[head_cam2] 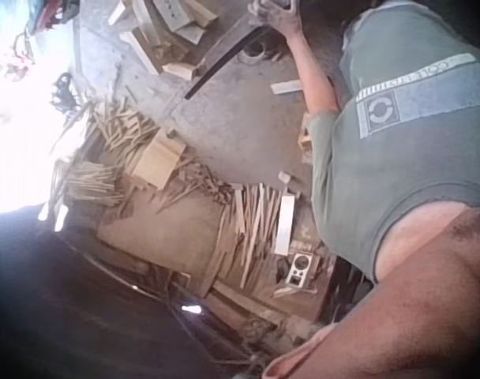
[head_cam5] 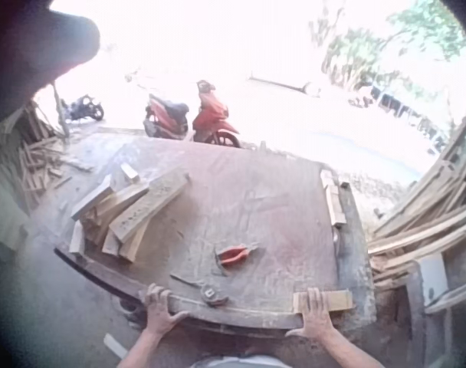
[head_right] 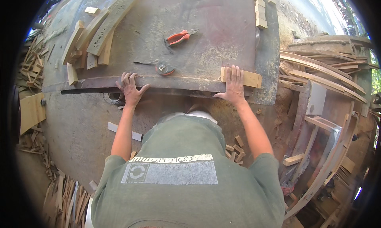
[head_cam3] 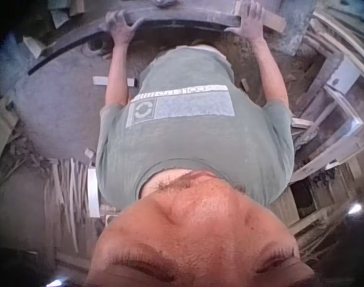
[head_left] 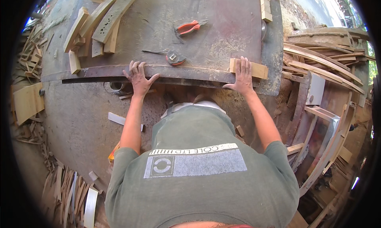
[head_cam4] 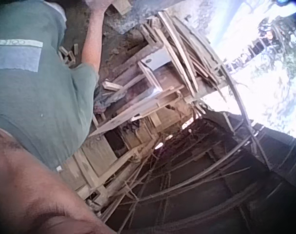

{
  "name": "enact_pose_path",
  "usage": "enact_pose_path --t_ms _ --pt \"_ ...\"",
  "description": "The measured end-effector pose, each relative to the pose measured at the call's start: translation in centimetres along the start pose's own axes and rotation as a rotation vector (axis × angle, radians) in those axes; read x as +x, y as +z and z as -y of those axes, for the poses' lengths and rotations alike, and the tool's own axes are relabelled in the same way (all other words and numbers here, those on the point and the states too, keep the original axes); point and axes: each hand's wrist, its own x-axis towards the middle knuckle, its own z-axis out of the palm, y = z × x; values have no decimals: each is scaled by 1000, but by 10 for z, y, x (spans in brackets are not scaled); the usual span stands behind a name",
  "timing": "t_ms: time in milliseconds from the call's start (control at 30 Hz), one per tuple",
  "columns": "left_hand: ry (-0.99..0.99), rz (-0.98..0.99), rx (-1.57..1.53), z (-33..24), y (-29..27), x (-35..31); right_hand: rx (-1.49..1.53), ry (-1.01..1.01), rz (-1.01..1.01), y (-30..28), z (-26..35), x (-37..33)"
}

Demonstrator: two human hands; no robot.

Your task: The person moves various wooden blocks and slats across a workbench, aligning them against a wooden guide and grouping them together. The person then picks up a cloth and wipes a large board in the background.

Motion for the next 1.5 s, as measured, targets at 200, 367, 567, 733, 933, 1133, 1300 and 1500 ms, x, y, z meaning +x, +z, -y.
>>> enact_pose_path --t_ms 200,367,567,733,933,1133,1300,1500 --pt "9 -65 -33 3 9 5 -13 -52 -240 39 -14 1" --pt "5 -20 -42 2 18 48 -13 -56 -264 38 -36 48" --pt "-12 -43 -48 0 42 156 -35 -71 -278 35 -81 145" --pt "-7 -48 -63 1 62 203 -51 -57 -274 38 -104 183" --pt "-1 -74 16 14 92 252 -60 -42 -176 36 -122 230" --pt "-37 -12 189 6 79 258 11 33 -28 20 -110 226" --pt "-106 162 131 -19 23 205 8 72 88 -15 -88 187" --pt "-56 209 157 -11 -17 81 37 53 246 -51 -48 90"
